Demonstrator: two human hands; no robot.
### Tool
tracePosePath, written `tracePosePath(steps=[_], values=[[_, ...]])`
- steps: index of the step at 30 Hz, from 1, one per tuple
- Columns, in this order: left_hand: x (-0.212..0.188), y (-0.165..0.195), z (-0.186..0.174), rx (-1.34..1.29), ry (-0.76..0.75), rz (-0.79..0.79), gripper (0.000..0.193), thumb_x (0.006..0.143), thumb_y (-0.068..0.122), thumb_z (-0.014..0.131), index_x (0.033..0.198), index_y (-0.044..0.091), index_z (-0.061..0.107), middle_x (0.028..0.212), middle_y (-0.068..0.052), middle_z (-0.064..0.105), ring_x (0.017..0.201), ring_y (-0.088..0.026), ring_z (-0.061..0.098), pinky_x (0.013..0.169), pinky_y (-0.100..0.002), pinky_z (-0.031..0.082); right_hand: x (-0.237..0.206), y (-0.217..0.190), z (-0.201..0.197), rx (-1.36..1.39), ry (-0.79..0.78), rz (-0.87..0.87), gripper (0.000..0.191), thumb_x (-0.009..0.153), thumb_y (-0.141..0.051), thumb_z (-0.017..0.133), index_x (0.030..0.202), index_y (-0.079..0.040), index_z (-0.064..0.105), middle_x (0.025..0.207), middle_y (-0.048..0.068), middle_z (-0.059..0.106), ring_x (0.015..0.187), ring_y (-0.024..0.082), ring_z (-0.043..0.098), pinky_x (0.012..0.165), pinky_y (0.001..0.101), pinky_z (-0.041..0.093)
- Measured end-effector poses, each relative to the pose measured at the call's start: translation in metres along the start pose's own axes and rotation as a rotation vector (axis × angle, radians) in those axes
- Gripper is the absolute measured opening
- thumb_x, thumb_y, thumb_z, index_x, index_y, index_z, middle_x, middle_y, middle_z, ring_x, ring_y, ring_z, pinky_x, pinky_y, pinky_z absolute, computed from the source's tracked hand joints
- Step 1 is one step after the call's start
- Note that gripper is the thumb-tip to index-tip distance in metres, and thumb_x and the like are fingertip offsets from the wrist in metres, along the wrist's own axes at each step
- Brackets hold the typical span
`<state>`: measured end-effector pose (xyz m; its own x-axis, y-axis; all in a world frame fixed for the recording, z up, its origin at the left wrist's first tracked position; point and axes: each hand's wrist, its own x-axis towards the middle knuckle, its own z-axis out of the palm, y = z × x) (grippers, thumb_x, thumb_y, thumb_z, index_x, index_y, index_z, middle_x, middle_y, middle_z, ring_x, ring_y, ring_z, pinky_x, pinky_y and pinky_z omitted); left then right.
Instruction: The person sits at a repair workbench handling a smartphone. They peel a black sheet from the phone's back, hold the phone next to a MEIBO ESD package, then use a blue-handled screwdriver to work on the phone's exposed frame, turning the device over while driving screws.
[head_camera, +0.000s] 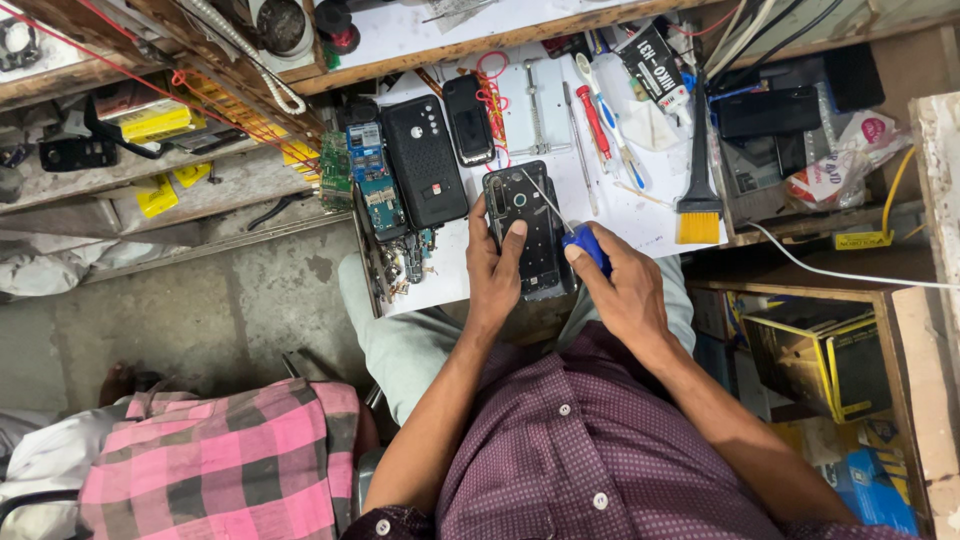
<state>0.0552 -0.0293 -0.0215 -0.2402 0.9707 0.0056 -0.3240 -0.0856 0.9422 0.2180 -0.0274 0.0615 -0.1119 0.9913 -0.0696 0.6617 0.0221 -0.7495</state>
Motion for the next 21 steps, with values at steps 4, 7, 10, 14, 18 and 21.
tracePosePath(steps=[4, 7, 10, 14, 18, 21], values=[[-0.0002, 0.0009, 0.0007, -0.031, 0.005, -0.026, 0.055, 0.108, 0.007, 0.055, 0.156, -0.003, 0.031, 0.129, -0.010, 0.062, 0.111, -0.011, 0.061, 0.093, -0.025, 0.051, -0.0004, 0.0018, 0.0001, 0.009, -0.001, 0.001, 0.049, 0.097, -0.034, 0.067, 0.130, 0.002, 0.065, 0.100, 0.021, 0.074, 0.089, 0.031, 0.074, 0.080, 0.0387, 0.055], [-0.0004, 0.0011, 0.0008, -0.010, 0.002, 0.011, 0.054, 0.108, 0.006, 0.054, 0.156, -0.004, 0.031, 0.133, -0.011, 0.061, 0.115, -0.012, 0.060, 0.098, -0.026, 0.050, -0.0006, 0.0022, -0.0004, 0.034, 0.003, -0.017, 0.049, 0.097, -0.034, 0.067, 0.130, 0.003, 0.064, 0.099, 0.021, 0.074, 0.088, 0.030, 0.074, 0.079, 0.0385, 0.055], [-0.0007, 0.0005, 0.0008, -0.012, 0.012, 0.009, 0.054, 0.108, 0.006, 0.054, 0.156, -0.005, 0.031, 0.133, -0.012, 0.061, 0.116, -0.013, 0.060, 0.099, -0.026, 0.050, -0.0004, 0.0020, -0.0009, 0.021, -0.010, 0.024, 0.048, 0.097, -0.034, 0.067, 0.129, 0.002, 0.065, 0.095, 0.020, 0.074, 0.082, 0.030, 0.073, 0.075, 0.0389, 0.054], [-0.0008, -0.0002, 0.0004, -0.025, 0.012, -0.004, 0.055, 0.108, 0.006, 0.055, 0.156, -0.005, 0.031, 0.132, -0.012, 0.062, 0.114, -0.013, 0.061, 0.097, -0.026, 0.051, -0.0003, 0.0012, -0.0015, 0.023, -0.005, 0.023, 0.048, 0.097, -0.035, 0.067, 0.129, 0.002, 0.065, 0.092, 0.019, 0.074, 0.079, 0.028, 0.072, 0.073, 0.0383, 0.054], [-0.0006, -0.0002, -0.0005, -0.002, 0.014, -0.044, 0.056, 0.107, 0.007, 0.055, 0.157, -0.004, 0.030, 0.127, -0.013, 0.064, 0.109, -0.012, 0.062, 0.092, -0.025, 0.052, 0.0000, -0.0014, -0.0015, 0.023, 0.004, -0.006, 0.048, 0.097, -0.035, 0.067, 0.129, 0.001, 0.065, 0.093, 0.018, 0.073, 0.080, 0.028, 0.073, 0.073, 0.0378, 0.054], [-0.0004, -0.0003, 0.0000, -0.008, 0.004, 0.005, 0.054, 0.108, 0.007, 0.055, 0.156, -0.004, 0.032, 0.131, -0.012, 0.062, 0.113, -0.012, 0.061, 0.095, -0.025, 0.051, -0.0006, -0.0041, -0.0014, 0.015, -0.029, 0.026, 0.045, 0.097, -0.034, 0.067, 0.128, -0.001, 0.067, 0.089, 0.018, 0.072, 0.077, 0.029, 0.071, 0.072, 0.0385, 0.053]])
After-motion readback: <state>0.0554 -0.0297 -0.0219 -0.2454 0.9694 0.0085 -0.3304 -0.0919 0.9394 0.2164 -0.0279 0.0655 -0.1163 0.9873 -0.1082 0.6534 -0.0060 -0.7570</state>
